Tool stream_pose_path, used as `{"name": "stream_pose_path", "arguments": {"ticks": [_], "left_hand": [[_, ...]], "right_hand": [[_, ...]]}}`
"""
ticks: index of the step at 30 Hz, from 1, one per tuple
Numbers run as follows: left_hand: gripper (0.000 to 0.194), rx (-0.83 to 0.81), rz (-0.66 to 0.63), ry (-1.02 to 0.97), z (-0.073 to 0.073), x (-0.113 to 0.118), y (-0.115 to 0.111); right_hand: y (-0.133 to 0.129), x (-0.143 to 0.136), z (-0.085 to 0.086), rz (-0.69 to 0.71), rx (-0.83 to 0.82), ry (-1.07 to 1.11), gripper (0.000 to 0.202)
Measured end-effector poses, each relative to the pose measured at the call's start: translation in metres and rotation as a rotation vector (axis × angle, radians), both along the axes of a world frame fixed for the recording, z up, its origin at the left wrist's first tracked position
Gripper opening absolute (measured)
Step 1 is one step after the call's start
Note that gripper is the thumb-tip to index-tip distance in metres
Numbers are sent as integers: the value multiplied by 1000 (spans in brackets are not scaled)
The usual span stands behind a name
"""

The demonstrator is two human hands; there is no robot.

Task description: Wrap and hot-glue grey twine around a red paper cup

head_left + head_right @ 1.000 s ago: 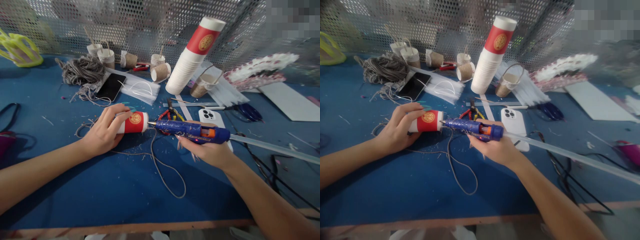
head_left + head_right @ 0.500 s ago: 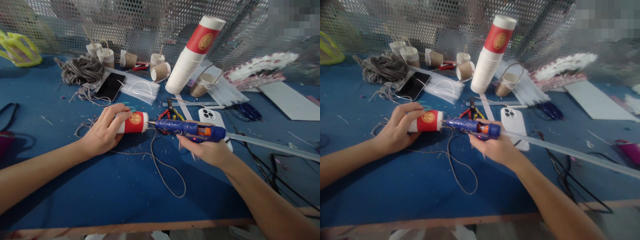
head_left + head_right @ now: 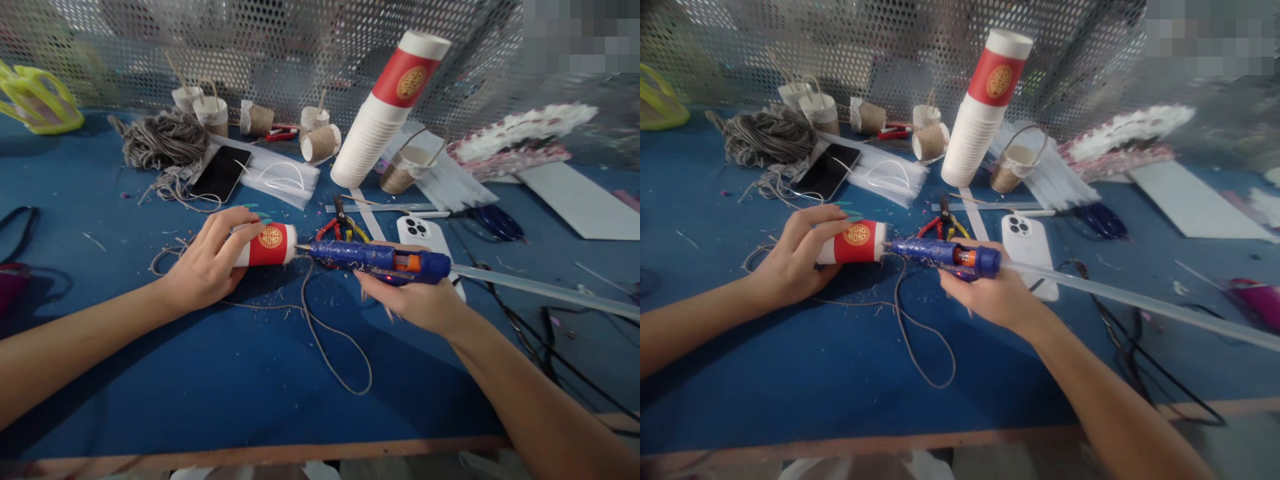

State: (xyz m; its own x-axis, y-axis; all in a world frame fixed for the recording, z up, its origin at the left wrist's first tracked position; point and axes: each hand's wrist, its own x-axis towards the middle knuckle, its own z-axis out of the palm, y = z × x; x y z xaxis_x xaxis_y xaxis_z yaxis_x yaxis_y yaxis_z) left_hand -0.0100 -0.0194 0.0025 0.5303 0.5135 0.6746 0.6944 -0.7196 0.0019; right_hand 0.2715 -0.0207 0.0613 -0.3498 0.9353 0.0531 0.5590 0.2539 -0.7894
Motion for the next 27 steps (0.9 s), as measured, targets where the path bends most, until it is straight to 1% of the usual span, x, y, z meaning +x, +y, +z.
{"name": "stream_pose_path", "arguments": {"ticks": [3,13,18,23,27], "left_hand": [[51,3,2,6,0,0,0],[50,1,1,0,0,0,0],[51,-14,-1,-1,1,0,0],[53,-23,-3,-4,0,0,1],[56,-44,-19,-19,-2,-1,0]], "right_hand": [[0,2,0,10,-17,-14,15],[2,7,1,74,5,-100,9],[4,7,0,101,39,-132,16],[4,5,0,93,27,-104,14],[4,3,1,53,1,-40,13]]}}
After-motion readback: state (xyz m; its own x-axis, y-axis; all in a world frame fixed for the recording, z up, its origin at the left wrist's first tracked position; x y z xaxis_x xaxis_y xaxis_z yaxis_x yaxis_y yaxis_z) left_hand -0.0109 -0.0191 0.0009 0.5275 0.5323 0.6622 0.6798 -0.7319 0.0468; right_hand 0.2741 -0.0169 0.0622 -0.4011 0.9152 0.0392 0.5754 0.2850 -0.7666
